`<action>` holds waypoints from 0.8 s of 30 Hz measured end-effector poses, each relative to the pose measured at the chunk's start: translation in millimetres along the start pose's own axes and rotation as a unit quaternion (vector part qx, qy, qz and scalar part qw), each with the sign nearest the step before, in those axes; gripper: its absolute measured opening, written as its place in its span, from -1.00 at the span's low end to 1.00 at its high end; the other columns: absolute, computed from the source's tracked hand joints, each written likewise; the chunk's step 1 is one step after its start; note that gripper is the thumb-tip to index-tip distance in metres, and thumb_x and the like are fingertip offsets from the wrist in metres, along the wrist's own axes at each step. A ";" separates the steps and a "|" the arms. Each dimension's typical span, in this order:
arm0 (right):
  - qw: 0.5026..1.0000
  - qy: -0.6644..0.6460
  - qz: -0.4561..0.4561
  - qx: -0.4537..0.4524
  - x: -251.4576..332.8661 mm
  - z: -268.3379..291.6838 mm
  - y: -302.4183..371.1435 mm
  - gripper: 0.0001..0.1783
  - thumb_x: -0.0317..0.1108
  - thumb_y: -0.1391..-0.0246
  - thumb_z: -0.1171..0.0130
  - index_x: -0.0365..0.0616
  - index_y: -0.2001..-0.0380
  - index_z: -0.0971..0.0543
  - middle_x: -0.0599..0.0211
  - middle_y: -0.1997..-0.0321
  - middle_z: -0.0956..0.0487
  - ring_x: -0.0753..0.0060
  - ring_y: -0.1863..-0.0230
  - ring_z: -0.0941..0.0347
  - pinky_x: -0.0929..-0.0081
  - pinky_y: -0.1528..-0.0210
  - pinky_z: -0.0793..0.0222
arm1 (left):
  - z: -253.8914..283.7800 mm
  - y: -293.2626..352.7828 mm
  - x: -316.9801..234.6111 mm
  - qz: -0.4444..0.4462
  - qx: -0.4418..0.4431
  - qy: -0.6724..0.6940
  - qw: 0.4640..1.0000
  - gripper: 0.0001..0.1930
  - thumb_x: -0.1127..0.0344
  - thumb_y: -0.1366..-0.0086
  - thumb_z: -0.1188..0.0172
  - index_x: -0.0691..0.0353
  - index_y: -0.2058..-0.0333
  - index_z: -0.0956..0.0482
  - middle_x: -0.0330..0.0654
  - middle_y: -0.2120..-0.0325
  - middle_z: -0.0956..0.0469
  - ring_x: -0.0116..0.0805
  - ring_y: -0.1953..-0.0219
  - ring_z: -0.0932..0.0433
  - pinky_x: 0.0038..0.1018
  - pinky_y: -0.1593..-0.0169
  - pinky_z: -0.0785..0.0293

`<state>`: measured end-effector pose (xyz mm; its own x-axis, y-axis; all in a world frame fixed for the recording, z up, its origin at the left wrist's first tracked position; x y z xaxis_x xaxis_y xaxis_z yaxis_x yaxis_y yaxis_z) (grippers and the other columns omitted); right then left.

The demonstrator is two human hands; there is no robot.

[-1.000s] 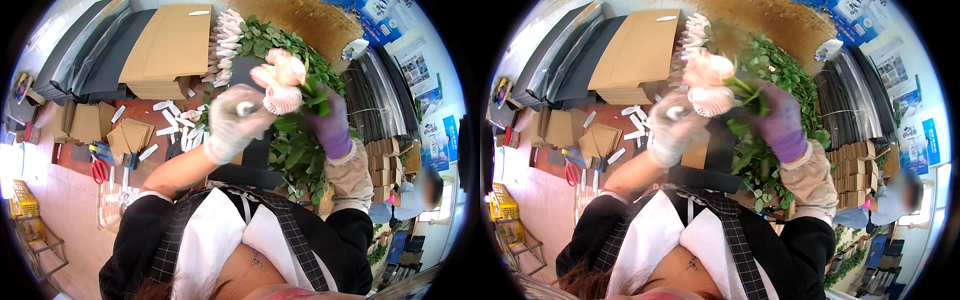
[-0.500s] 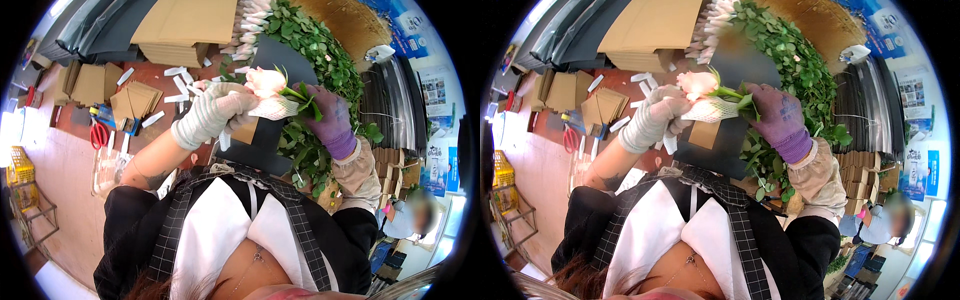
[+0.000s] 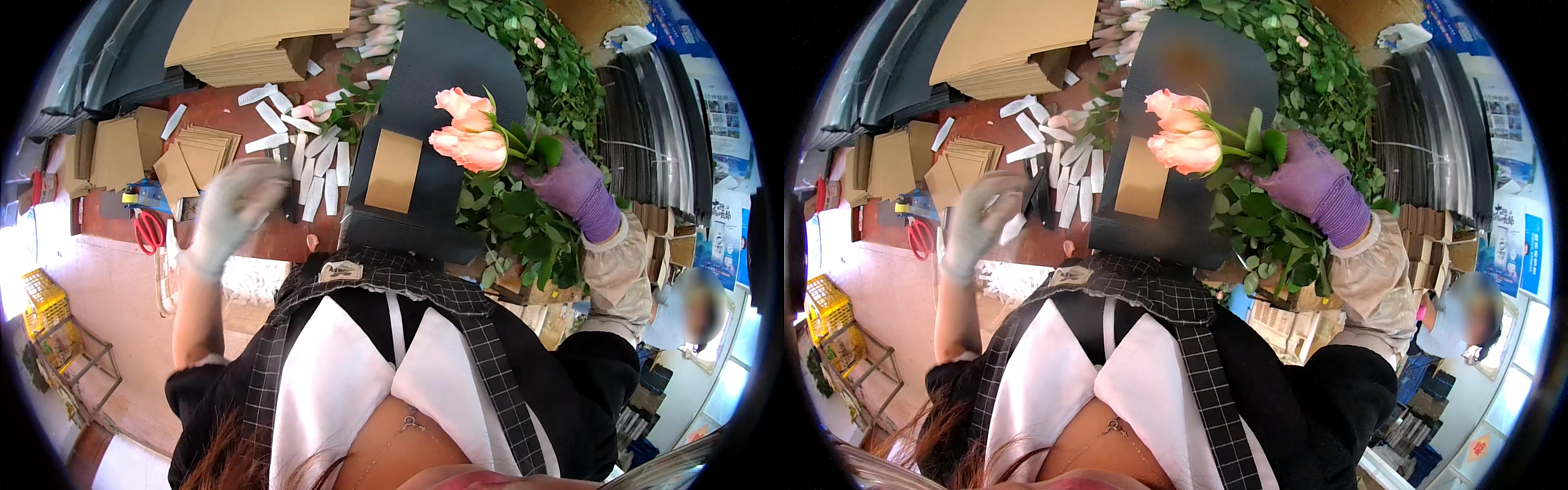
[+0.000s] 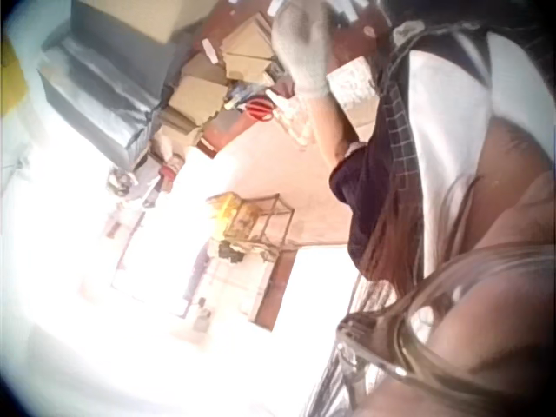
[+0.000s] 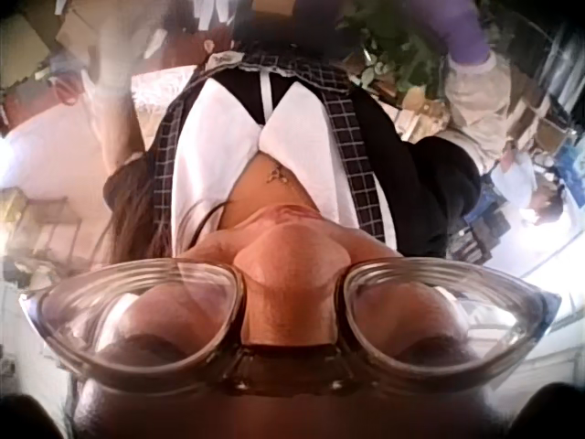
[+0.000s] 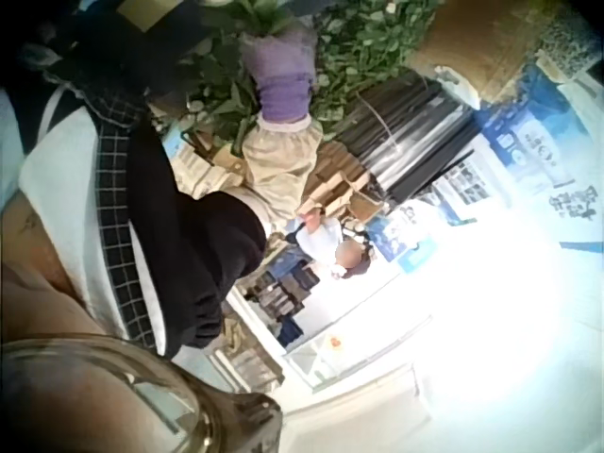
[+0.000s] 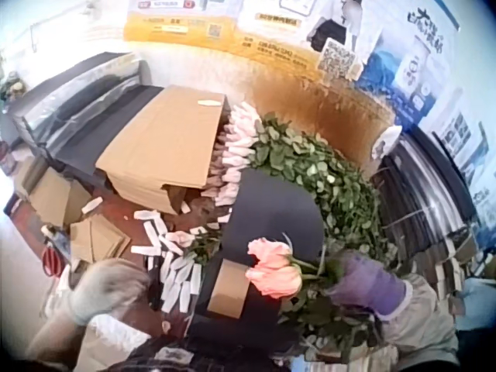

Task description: The person sorts roses by aligning them in a black guide and placing protective mesh sleeves over the flower heads.

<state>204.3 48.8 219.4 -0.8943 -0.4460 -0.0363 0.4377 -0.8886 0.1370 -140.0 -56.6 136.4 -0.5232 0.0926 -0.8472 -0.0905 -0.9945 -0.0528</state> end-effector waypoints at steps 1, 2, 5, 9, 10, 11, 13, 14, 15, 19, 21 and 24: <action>0.996 -0.055 -0.035 0.063 -3.7 -8.2 -0.4 -0.56 0.04 0.03 -0.25 -0.01 0.17 -0.59 0.08 0.30 -0.60 0.06 0.22 -0.55 0.21 0.12 -0.46 | -27.2 -17.7 -14.7 -0.125 0.075 0.004 0.989 -0.77 0.26 -0.20 -0.15 0.29 0.26 -0.61 -0.03 0.25 -0.60 -0.10 0.12 -0.54 -0.30 0.02 -0.44; 0.984 -0.105 -0.074 0.126 -3.8 -11.2 -1.0 -0.54 0.04 0.04 -0.25 0.00 0.15 -0.58 0.10 0.28 -0.59 0.07 0.19 -0.54 0.22 0.11 -0.45 | -56.2 -33.0 -34.1 -0.212 0.155 0.032 0.964 -0.78 0.26 -0.24 -0.09 0.26 0.27 -0.61 -0.02 0.26 -0.59 -0.07 0.13 -0.53 -0.28 0.04 -0.44; 0.960 -0.157 -0.067 0.224 14.2 -57.2 -12.7 -0.48 0.02 0.07 -0.26 0.04 0.05 -0.53 0.11 0.15 -0.56 0.08 0.12 -0.52 0.24 0.06 -0.43 | -143.9 -60.2 -15.6 -0.216 0.356 0.042 0.908 -0.71 0.28 -0.33 0.13 0.29 0.20 -0.53 0.02 0.15 -0.54 0.01 0.09 -0.50 -0.29 -0.02 -0.40; 0.983 -0.103 -0.047 0.142 20.9 -179.0 -16.7 -0.33 -0.08 0.16 -0.30 0.09 -0.10 -0.41 0.18 -0.09 -0.44 0.01 -0.04 -0.40 0.19 -0.09 -0.30 | -218.2 -61.2 22.6 -0.197 0.517 -0.125 0.823 -0.70 0.18 -0.32 0.11 0.21 0.19 -0.55 0.03 0.10 -0.51 0.00 0.03 -0.45 -0.26 -0.09 -0.34; 0.986 -0.079 -0.043 0.138 25.7 -197.3 -18.5 -0.31 -0.11 0.19 -0.31 0.10 -0.10 -0.40 0.19 -0.09 -0.43 -0.01 -0.06 -0.37 0.16 -0.11 -0.27 | -219.1 -62.4 20.9 -0.209 0.507 -0.116 0.828 -0.69 0.17 -0.32 0.10 0.20 0.18 -0.56 0.03 0.09 -0.50 0.00 0.01 -0.44 -0.26 -0.10 -0.34; 0.989 -0.054 -0.040 0.136 26.1 -209.1 -17.9 -0.29 -0.13 0.21 -0.33 0.10 -0.11 -0.39 0.21 -0.10 -0.41 -0.02 -0.08 -0.34 0.13 -0.14 -0.24 | -218.7 -60.6 17.1 -0.221 0.497 -0.107 0.832 -0.68 0.16 -0.32 0.09 0.20 0.17 -0.56 0.03 0.08 -0.50 0.00 0.00 -0.43 -0.26 -0.11 -0.33; 0.988 -0.155 0.002 0.024 24.3 -166.7 -7.9 -0.27 -0.16 0.23 -0.36 0.11 -0.11 -0.40 0.24 -0.10 -0.39 -0.05 -0.12 -0.28 0.12 -0.16 -0.18 | -210.3 -59.9 16.1 -0.147 0.527 -0.130 0.827 -0.64 0.10 -0.31 0.06 0.19 0.12 -0.57 0.04 0.06 -0.49 0.03 -0.03 -0.41 -0.24 -0.14 -0.30; 0.979 -0.202 0.019 -0.030 22.8 -135.1 -1.6 -0.26 -0.18 0.24 -0.37 0.12 -0.11 -0.40 0.25 -0.09 -0.38 -0.06 -0.13 -0.24 0.11 -0.17 -0.16 | -208.9 -56.7 17.3 -0.170 0.499 -0.130 0.840 -0.63 0.09 -0.31 0.06 0.19 0.11 -0.57 0.04 0.06 -0.49 0.03 -0.03 -0.41 -0.24 -0.14 -0.30; 0.973 -0.178 0.060 -0.137 23.7 -99.9 1.3 -0.33 -0.24 0.23 -0.36 0.13 -0.06 -0.42 0.31 0.06 -0.45 0.08 0.03 -0.40 0.19 0.01 -0.31 | -209.9 -55.0 18.0 -0.198 0.471 -0.131 0.849 -0.63 0.09 -0.31 0.05 0.18 0.10 -0.57 0.05 0.06 -0.49 0.03 -0.03 -0.41 -0.23 -0.14 -0.30; 0.970 -0.185 0.146 -0.061 49.0 -123.5 -3.8 -0.76 -0.28 0.10 -0.21 0.07 0.27 -0.53 0.46 0.38 -0.49 0.30 0.43 -0.51 0.31 0.42 -0.41 | -214.8 -53.5 23.3 -0.233 0.453 -0.137 0.849 -0.61 0.06 -0.30 0.04 0.21 0.12 -0.57 0.04 0.08 -0.50 0.02 -0.04 -0.41 -0.21 -0.13 -0.30; 0.981 -0.134 0.140 0.004 54.2 -168.9 -16.7 -0.83 -0.28 0.08 -0.16 0.04 0.34 -0.52 0.40 0.37 -0.50 0.27 0.39 -0.52 0.30 0.39 -0.41 | -215.1 -57.1 16.6 -0.240 0.484 -0.139 0.830 -0.63 0.06 -0.30 0.05 0.19 0.15 -0.58 0.02 0.08 -0.50 0.00 -0.03 -0.42 -0.21 -0.12 -0.30; 0.987 -0.076 0.125 0.062 63.7 -198.2 -37.2 -0.87 -0.29 0.10 -0.12 0.00 0.41 -0.50 0.30 0.37 -0.50 0.21 0.36 -0.52 0.27 0.37 -0.42 | -207.1 -55.4 10.8 -0.270 0.441 -0.125 0.847 -0.66 0.07 -0.28 0.01 0.20 0.23 -0.59 -0.03 0.16 -0.54 -0.03 0.04 -0.47 -0.23 -0.06 -0.34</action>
<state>149.6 32.4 15.8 -0.7674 -0.6202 0.1625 0.6403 -0.7286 0.2431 34.8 -10.6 20.7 -0.3573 0.6383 -0.6819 -0.9133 -0.3917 0.1119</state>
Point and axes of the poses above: each hand's wrist, its own y-axis away from the middle knuckle, its own z-axis out of the back of the hand, x = y × z, the point moved 7 cm from there along -y, towards the middle knuckle
